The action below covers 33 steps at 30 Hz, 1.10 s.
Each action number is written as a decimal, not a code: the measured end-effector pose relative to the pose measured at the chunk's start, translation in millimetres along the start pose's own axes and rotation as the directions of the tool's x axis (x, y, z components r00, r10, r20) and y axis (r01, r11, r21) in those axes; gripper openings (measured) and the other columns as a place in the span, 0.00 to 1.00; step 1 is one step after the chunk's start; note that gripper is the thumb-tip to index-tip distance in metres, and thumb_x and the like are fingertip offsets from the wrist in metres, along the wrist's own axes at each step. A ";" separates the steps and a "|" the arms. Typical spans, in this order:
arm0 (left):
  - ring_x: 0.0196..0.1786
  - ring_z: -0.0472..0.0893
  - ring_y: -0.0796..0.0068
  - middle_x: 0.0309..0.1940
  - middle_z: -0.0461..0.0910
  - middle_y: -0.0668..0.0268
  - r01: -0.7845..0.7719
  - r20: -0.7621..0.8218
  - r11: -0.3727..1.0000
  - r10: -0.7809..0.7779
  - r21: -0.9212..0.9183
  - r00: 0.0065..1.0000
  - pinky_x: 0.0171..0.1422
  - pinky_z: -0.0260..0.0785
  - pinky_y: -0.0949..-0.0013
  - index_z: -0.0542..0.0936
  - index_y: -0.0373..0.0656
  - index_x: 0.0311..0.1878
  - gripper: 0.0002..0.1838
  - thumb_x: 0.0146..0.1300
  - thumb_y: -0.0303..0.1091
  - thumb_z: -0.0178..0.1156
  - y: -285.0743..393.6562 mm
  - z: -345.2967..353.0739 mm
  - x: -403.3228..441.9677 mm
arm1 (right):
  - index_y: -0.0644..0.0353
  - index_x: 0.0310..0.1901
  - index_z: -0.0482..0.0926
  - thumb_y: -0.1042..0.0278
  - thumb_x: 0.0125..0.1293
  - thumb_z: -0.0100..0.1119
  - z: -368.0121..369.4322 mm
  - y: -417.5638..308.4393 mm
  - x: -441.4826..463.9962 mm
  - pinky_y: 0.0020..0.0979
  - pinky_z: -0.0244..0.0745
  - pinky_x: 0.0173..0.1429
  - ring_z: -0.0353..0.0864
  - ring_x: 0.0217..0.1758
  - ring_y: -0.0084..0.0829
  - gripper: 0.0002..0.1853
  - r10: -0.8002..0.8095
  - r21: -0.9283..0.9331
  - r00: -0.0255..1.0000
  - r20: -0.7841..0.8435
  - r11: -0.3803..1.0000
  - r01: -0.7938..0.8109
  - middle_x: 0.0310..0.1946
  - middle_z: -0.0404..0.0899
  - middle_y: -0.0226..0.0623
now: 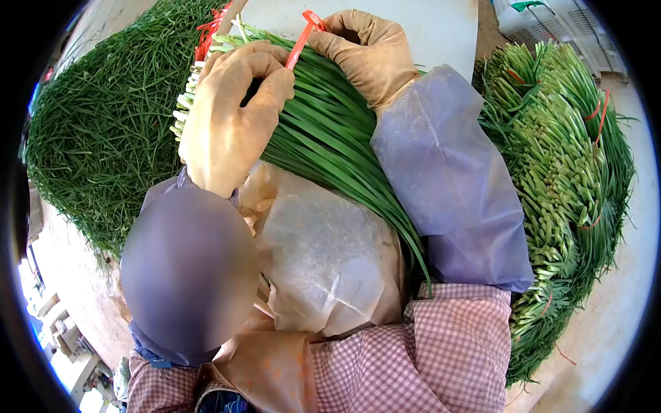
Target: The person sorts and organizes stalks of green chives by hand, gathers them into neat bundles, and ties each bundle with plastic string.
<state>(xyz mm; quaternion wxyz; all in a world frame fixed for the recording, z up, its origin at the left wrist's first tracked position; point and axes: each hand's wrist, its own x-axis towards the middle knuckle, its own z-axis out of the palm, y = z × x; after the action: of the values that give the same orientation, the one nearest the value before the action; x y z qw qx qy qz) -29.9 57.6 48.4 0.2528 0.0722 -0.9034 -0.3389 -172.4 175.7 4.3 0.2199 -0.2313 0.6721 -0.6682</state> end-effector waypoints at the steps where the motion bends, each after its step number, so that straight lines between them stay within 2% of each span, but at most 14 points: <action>1: 0.48 0.75 0.57 0.42 0.81 0.57 -0.017 -0.004 1.000 0.017 0.011 1.000 0.59 0.64 0.62 0.80 0.37 0.33 0.04 0.59 0.28 0.59 -0.3 0.1 -0.5 | 0.63 0.41 0.85 0.72 0.63 0.68 -1.2 0.2 -1.5 0.23 0.77 0.38 0.79 0.32 0.18 0.07 0.031 0.027 0.999 0.013 0.999 -0.032 0.31 0.84 0.29; 4: 0.47 0.75 0.56 0.42 0.81 0.57 -0.087 0.072 0.993 0.081 0.081 0.994 0.58 0.65 0.62 0.80 0.37 0.33 0.04 0.59 0.28 0.59 -6.5 -1.0 0.2 | 0.64 0.41 0.83 0.75 0.64 0.66 -2.8 -4.8 -6.9 0.20 0.75 0.39 0.79 0.33 0.17 0.05 0.103 0.099 0.994 0.047 0.989 -0.107 0.33 0.84 0.28; 9: 0.45 0.76 0.56 0.40 0.81 0.59 -0.024 -0.044 1.000 0.025 0.005 0.999 0.58 0.65 0.62 0.80 0.37 0.32 0.05 0.59 0.28 0.59 -1.7 3.6 -0.9 | 0.64 0.42 0.83 0.74 0.64 0.66 0.0 -8.6 -9.2 0.20 0.74 0.39 0.78 0.33 0.17 0.06 0.128 0.149 0.991 0.044 0.980 -0.134 0.32 0.84 0.28; 12: 0.43 0.76 0.56 0.39 0.81 0.59 -0.049 -0.066 0.999 0.050 0.009 0.997 0.58 0.65 0.61 0.80 0.36 0.32 0.05 0.59 0.28 0.60 -6.5 6.0 -0.6 | 0.64 0.41 0.84 0.75 0.65 0.66 -1.5 -9.6 -10.3 0.21 0.76 0.40 0.79 0.34 0.17 0.05 0.102 -0.014 0.993 0.053 0.995 -0.101 0.33 0.84 0.28; 15: 0.43 0.77 0.55 0.39 0.82 0.58 -0.042 -0.110 0.999 0.045 0.026 0.993 0.57 0.66 0.61 0.81 0.36 0.33 0.05 0.58 0.28 0.61 -7.5 9.1 -2.9 | 0.63 0.43 0.85 0.71 0.62 0.68 4.7 -12.9 -18.6 0.23 0.78 0.41 0.80 0.35 0.19 0.09 -0.067 -0.049 0.993 0.102 0.996 0.072 0.33 0.85 0.31; 18: 0.42 0.78 0.57 0.37 0.82 0.59 -0.037 -0.151 0.997 0.046 0.063 0.987 0.55 0.67 0.61 0.81 0.38 0.31 0.04 0.57 0.29 0.62 -4.5 11.7 -2.5 | 0.64 0.45 0.85 0.72 0.64 0.66 1.4 -17.9 -26.1 0.23 0.78 0.44 0.81 0.38 0.19 0.09 -0.030 -0.107 0.990 0.141 0.993 0.045 0.36 0.86 0.32; 22: 0.42 0.78 0.59 0.36 0.82 0.63 -0.056 -0.201 0.984 0.090 0.170 0.976 0.57 0.66 0.61 0.81 0.41 0.30 0.03 0.56 0.29 0.61 -3.1 19.6 -0.6 | 0.63 0.46 0.85 0.67 0.67 0.64 -4.8 -26.0 -25.3 0.23 0.79 0.47 0.82 0.39 0.21 0.11 0.094 0.345 0.962 0.258 0.921 -0.183 0.37 0.86 0.34; 23: 0.42 0.78 0.59 0.36 0.81 0.63 -0.045 -0.212 0.979 0.088 0.198 0.973 0.58 0.66 0.60 0.81 0.41 0.30 0.03 0.56 0.29 0.61 -0.7 21.5 0.0 | 0.64 0.46 0.85 0.64 0.67 0.65 -3.8 -28.1 -24.1 0.23 0.78 0.49 0.82 0.40 0.22 0.13 0.150 0.342 0.954 0.260 0.910 -0.236 0.37 0.86 0.33; 24: 0.43 0.79 0.59 0.35 0.81 0.63 -0.034 -0.227 0.973 0.088 0.230 0.970 0.59 0.65 0.59 0.81 0.41 0.29 0.03 0.56 0.29 0.61 3.1 21.6 0.5 | 0.64 0.44 0.85 0.65 0.66 0.65 -1.4 -29.3 -22.2 0.23 0.77 0.51 0.82 0.41 0.23 0.12 0.114 0.103 0.976 0.186 0.986 -0.134 0.37 0.86 0.33; 27: 0.46 0.79 0.61 0.37 0.80 0.63 0.009 -0.195 0.977 0.034 0.212 0.980 0.64 0.63 0.56 0.80 0.42 0.30 0.02 0.54 0.28 0.61 7.5 19.4 -1.1 | 0.65 0.42 0.86 0.66 0.64 0.67 11.6 -31.3 -29.1 0.25 0.76 0.50 0.82 0.42 0.23 0.11 -0.056 -0.180 0.996 0.070 0.981 0.068 0.36 0.87 0.35; 28: 0.47 0.79 0.62 0.37 0.80 0.63 0.001 -0.211 0.979 0.043 0.204 0.977 0.65 0.62 0.55 0.80 0.42 0.30 0.02 0.54 0.28 0.61 8.1 17.7 -2.4 | 0.62 0.40 0.85 0.68 0.60 0.68 11.8 -34.9 -30.3 0.28 0.78 0.47 0.85 0.41 0.31 0.09 -0.194 -0.418 0.977 0.086 0.883 0.212 0.37 0.87 0.36; 30: 0.50 0.79 0.60 0.41 0.81 0.62 -0.012 -0.187 0.985 0.045 0.174 0.981 0.66 0.61 0.54 0.81 0.42 0.39 0.08 0.54 0.29 0.62 9.1 9.3 -4.1 | 0.58 0.36 0.82 0.72 0.55 0.67 15.2 -48.3 -33.6 0.35 0.78 0.41 0.84 0.37 0.41 0.06 -0.580 -0.749 0.765 0.279 0.368 0.552 0.34 0.83 0.37; 32: 0.52 0.79 0.59 0.44 0.81 0.62 -0.033 -0.187 0.990 0.059 0.135 0.981 0.67 0.61 0.52 0.81 0.43 0.44 0.13 0.54 0.30 0.62 12.3 -1.5 -1.5 | 0.57 0.33 0.79 0.74 0.54 0.66 11.4 -62.7 -36.8 0.38 0.77 0.38 0.81 0.34 0.44 0.06 -0.533 -0.790 0.743 0.405 0.204 0.578 0.31 0.81 0.37; 33: 0.53 0.78 0.59 0.45 0.81 0.62 -0.129 -0.147 0.981 0.150 0.144 0.978 0.68 0.59 0.49 0.80 0.43 0.45 0.14 0.55 0.31 0.62 8.4 -6.8 4.2 | 0.56 0.32 0.78 0.75 0.53 0.65 11.5 -67.9 -39.6 0.40 0.76 0.36 0.80 0.33 0.46 0.06 -0.498 -0.802 0.735 0.461 0.122 0.585 0.30 0.79 0.36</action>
<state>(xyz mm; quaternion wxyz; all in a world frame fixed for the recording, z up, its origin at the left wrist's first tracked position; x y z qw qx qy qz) -29.8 58.8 60.0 0.3412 0.0516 -0.9040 -0.2523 -132.8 190.4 71.6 -0.1795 -0.5646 0.7811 -0.1972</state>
